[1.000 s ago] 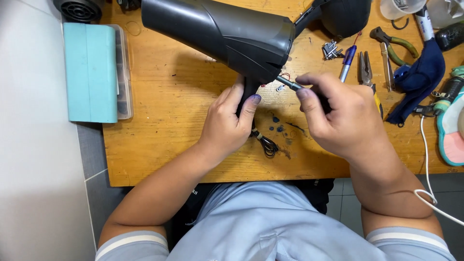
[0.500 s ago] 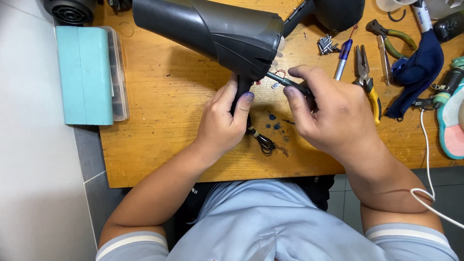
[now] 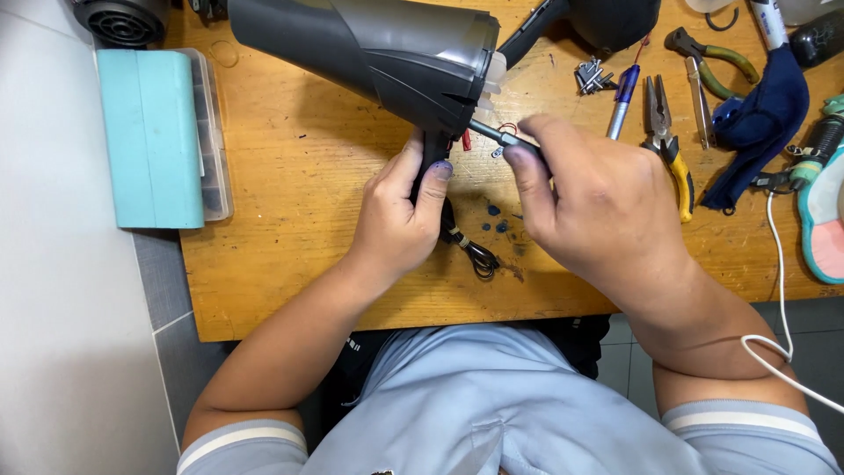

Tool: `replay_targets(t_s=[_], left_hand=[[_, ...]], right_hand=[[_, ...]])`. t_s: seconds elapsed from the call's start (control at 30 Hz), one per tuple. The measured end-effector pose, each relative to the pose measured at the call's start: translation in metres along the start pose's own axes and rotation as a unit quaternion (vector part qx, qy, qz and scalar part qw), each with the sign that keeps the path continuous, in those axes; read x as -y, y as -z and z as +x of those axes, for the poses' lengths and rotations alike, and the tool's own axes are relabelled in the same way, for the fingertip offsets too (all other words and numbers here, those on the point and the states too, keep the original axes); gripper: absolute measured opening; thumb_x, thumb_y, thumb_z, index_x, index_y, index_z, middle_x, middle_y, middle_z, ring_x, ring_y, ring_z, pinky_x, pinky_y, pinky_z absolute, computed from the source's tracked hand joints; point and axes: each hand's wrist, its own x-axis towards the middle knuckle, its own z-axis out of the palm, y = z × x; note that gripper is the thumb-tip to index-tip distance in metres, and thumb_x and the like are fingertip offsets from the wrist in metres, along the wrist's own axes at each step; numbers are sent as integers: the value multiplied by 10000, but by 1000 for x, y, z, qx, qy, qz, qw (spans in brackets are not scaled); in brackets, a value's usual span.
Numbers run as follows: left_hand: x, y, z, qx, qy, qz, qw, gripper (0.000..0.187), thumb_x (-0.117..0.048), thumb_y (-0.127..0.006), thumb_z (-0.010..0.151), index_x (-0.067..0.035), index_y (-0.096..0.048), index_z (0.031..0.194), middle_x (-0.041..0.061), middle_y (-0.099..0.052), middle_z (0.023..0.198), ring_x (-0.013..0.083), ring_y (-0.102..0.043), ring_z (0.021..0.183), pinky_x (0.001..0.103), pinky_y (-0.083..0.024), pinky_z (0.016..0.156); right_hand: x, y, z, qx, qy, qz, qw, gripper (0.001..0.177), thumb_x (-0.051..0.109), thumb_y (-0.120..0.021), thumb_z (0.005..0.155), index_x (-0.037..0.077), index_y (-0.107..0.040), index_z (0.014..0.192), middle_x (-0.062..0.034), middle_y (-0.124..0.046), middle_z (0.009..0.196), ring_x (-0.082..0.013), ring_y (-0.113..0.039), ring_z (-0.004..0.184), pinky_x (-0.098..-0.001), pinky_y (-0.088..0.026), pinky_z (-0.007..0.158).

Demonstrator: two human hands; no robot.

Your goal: Disassembling a hair dryer to remove and inspect internal components like the fan and motor assembly.

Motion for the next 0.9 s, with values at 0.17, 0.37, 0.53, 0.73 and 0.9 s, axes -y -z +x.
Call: replay_targets(t_s=[0.17,0.37,0.53,0.73,0.9], left_hand=[[4,-1,-1,0,-8,-11,1000,527,-297,-532,1243,-67,-489,1716,175,-777,1557,380,-780,1404,462,-641,1194],[1,1,1,-1,-6,-16,1000,522,-272,-538,1232,-41,-504,1699,185,-756,1584,384,-760,1450,459,-621,1230],[0,1,1,-1,-7,-25,1000,518,-249,-545,1226,-9,-512,1684,202,-744,1587,390,-742,1473,465,-614,1263],[1,0,1,0,-3,-25,1000,516,-261,-539,1234,-51,-503,1704,159,-773,1568,357,-784,1423,440,-638,1224],[0,1,1,-6,-21,-34,999,486,-247,-537,1238,-13,-534,1664,183,-783,1517,359,-790,1384,441,-656,1191]], right_hand=[[4,7,8,-64,52,12,997,168,188,-793,1318,60,-827,1215,-86,-726,964,-331,-663,844,-465,-521,734],[3,-2,1,-54,28,16,998,186,239,-824,1283,67,-770,1235,-95,-735,1027,-358,-667,851,-484,-531,714],[3,4,5,-19,43,-11,999,172,202,-699,1303,69,-808,1301,-60,-785,986,-286,-764,828,-447,-549,630],[2,9,7,-89,66,-27,993,146,231,-913,1295,109,-871,1227,-36,-740,1007,-327,-641,936,-474,-441,907],[3,1,3,-23,30,13,999,180,194,-679,1293,76,-810,1331,-71,-813,1023,-320,-785,858,-482,-558,662]])
